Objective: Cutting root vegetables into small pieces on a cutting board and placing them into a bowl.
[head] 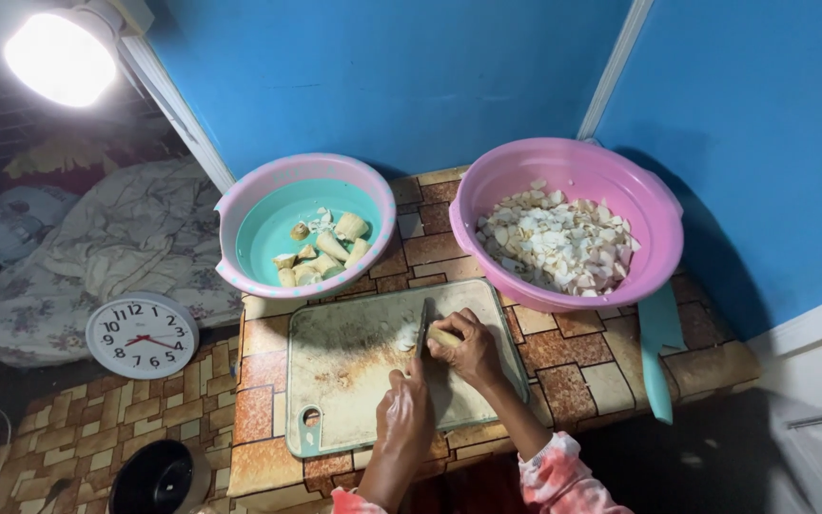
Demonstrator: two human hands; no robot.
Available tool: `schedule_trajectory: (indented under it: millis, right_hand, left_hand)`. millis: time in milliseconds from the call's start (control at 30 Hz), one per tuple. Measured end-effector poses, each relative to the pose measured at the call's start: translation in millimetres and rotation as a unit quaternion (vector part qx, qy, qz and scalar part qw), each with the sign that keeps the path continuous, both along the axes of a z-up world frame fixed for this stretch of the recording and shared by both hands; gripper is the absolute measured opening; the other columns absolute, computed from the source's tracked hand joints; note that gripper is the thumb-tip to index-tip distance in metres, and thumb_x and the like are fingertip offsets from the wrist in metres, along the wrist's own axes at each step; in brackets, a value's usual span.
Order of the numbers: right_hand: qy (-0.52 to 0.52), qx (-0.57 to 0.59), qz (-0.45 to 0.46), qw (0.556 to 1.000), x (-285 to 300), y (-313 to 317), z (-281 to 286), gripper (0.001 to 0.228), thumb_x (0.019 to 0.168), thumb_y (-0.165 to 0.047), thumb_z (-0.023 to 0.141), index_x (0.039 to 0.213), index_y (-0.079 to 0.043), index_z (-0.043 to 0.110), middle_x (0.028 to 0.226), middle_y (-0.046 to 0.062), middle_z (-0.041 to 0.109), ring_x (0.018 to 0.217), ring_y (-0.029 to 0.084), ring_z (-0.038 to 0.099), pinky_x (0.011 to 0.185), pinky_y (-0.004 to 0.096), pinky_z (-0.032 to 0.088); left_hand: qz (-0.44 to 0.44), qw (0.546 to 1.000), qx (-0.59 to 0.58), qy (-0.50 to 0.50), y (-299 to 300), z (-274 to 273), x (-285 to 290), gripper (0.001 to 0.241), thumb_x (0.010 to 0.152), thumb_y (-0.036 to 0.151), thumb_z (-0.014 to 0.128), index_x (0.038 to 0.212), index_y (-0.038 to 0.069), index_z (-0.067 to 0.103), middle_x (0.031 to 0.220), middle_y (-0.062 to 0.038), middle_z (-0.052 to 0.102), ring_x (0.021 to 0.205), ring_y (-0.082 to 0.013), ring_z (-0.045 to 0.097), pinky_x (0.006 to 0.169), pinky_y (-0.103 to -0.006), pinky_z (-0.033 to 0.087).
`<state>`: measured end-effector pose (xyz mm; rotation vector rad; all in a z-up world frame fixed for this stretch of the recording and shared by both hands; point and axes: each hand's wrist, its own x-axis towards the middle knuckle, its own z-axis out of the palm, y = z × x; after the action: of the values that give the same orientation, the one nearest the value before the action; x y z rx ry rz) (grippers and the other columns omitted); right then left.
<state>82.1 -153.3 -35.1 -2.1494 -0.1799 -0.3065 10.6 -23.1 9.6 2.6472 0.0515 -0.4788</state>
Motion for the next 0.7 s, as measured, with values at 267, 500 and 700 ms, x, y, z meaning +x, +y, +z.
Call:
schedule_trajectory:
  millis: [267, 500, 700]
  right_hand:
    - [-0.012, -0.002, 0.007, 1.000, 9.5, -4.0, -21.7, 0.045, 0.067, -0.058, 0.059, 0.083, -0.016, 0.061, 0.088, 0.000, 0.058, 0.074, 0.019, 0.063, 0.054, 0.032, 0.044]
    - [0.007, 0.051, 0.012, 0.999, 4.7, -0.2, -10.4, 0.027, 0.062, -0.029, 0.079, 0.080, -0.015, 0.063, 0.087, -0.002, 0.058, 0.073, 0.014, 0.063, 0.055, 0.027, 0.045]
    - [0.000, 0.030, 0.004, 1.000, 5.3, -0.7, -11.1, 0.024, 0.062, -0.020, 0.078, 0.080, -0.015, 0.063, 0.086, 0.000, 0.060, 0.074, 0.016, 0.060, 0.058, 0.028, 0.043]
  left_hand:
    - [-0.004, 0.997, -0.013, -0.081, 2.6, -19.7, -13.6, 0.049, 0.081, -0.011, 0.048, 0.123, 0.005, 0.030, 0.096, -0.020, 0.046, 0.064, -0.0320, 0.061, 0.048, -0.0361, 0.057]
    - [-0.022, 0.994, 0.073, -0.074, 2.4, -10.8, -46.4, 0.027, 0.090, 0.002, 0.044, 0.115, 0.005, 0.033, 0.091, -0.011, 0.042, 0.053, -0.0229, 0.061, 0.040, -0.0319, 0.055]
    - [-0.020, 0.995, 0.084, -0.057, 5.3, -26.8, -54.9, 0.019, 0.094, 0.004, 0.041, 0.113, 0.005, 0.035, 0.091, -0.011, 0.044, 0.053, -0.0213, 0.062, 0.039, -0.0266, 0.056]
